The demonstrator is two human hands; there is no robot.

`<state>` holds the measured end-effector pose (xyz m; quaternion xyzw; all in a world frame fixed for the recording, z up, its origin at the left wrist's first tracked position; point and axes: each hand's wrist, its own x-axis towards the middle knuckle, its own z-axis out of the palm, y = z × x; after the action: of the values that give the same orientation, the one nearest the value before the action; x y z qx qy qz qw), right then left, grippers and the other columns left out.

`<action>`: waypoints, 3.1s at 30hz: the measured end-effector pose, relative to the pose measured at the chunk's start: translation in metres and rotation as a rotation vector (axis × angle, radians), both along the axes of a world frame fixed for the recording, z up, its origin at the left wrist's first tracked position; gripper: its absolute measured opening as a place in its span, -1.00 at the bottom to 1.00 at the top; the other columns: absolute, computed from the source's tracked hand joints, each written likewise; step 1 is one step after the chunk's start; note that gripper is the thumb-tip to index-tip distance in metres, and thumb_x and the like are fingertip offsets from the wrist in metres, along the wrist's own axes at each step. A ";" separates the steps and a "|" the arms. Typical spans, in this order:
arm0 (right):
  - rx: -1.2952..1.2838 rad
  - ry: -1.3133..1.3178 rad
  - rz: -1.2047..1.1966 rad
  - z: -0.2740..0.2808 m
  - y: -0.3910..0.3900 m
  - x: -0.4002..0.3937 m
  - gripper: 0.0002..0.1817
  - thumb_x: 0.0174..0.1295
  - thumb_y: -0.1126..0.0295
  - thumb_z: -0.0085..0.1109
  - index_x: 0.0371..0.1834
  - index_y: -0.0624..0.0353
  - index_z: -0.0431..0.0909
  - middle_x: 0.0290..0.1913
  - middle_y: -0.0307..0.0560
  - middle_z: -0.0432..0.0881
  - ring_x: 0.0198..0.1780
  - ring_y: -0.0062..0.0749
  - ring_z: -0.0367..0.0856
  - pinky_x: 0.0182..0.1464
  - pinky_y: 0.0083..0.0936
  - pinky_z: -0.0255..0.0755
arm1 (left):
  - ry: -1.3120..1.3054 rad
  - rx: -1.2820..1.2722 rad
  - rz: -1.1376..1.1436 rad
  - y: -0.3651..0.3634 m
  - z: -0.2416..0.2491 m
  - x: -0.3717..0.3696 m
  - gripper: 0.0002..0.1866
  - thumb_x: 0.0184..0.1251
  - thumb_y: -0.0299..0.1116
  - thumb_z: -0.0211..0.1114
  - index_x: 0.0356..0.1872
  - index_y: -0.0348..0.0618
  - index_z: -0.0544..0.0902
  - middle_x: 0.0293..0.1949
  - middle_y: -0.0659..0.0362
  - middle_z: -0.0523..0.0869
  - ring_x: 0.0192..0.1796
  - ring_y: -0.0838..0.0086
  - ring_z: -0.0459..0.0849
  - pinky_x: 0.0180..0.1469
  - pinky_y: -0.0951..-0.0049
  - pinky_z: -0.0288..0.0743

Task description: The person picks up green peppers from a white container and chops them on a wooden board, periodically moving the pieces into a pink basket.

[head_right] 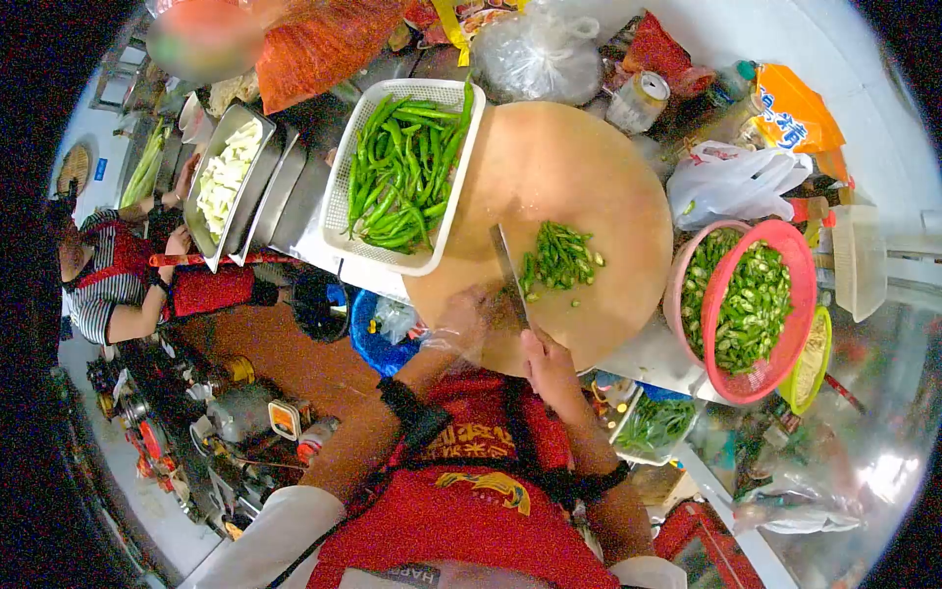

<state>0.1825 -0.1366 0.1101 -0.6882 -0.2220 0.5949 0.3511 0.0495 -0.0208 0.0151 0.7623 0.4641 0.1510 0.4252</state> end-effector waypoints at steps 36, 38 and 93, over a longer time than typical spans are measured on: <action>-0.027 -0.097 -0.137 -0.024 -0.011 0.033 -0.61 0.40 0.08 -0.11 -0.12 0.22 0.46 -0.74 -0.31 0.30 -0.79 -0.66 0.22 -0.74 -0.65 0.15 | 0.697 0.250 -0.024 0.168 0.110 -0.072 -0.63 0.25 -0.06 0.14 -0.27 -0.23 0.60 -0.25 -0.17 0.65 -0.13 -0.05 0.61 -0.04 0.10 0.47; -0.027 -0.097 -0.128 -0.018 -0.009 0.032 -0.60 0.40 0.08 -0.10 -0.07 0.23 0.47 -0.74 -0.31 0.29 -0.79 -0.67 0.22 -0.74 -0.65 0.15 | 0.499 0.305 0.021 0.161 0.130 -0.072 -0.60 0.24 -0.05 0.18 -0.22 -0.25 0.60 -0.24 -0.19 0.65 -0.13 -0.06 0.61 -0.06 0.11 0.48; -0.007 -0.040 -0.158 -0.005 0.001 -0.003 -0.60 0.42 0.08 -0.14 -0.02 0.21 0.43 -0.70 -0.30 0.31 -0.76 -0.67 0.25 -0.73 -0.69 0.16 | 0.290 -0.029 -0.327 -0.016 0.058 -0.032 -0.69 0.28 -0.21 0.02 -0.12 -0.19 0.57 -0.20 -0.09 0.61 -0.16 -0.05 0.63 -0.05 0.08 0.49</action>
<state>0.1798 -0.1355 0.1052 -0.7165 -0.1721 0.5521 0.3901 0.0177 -0.0366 0.0732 0.8350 0.3927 -0.0381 0.3836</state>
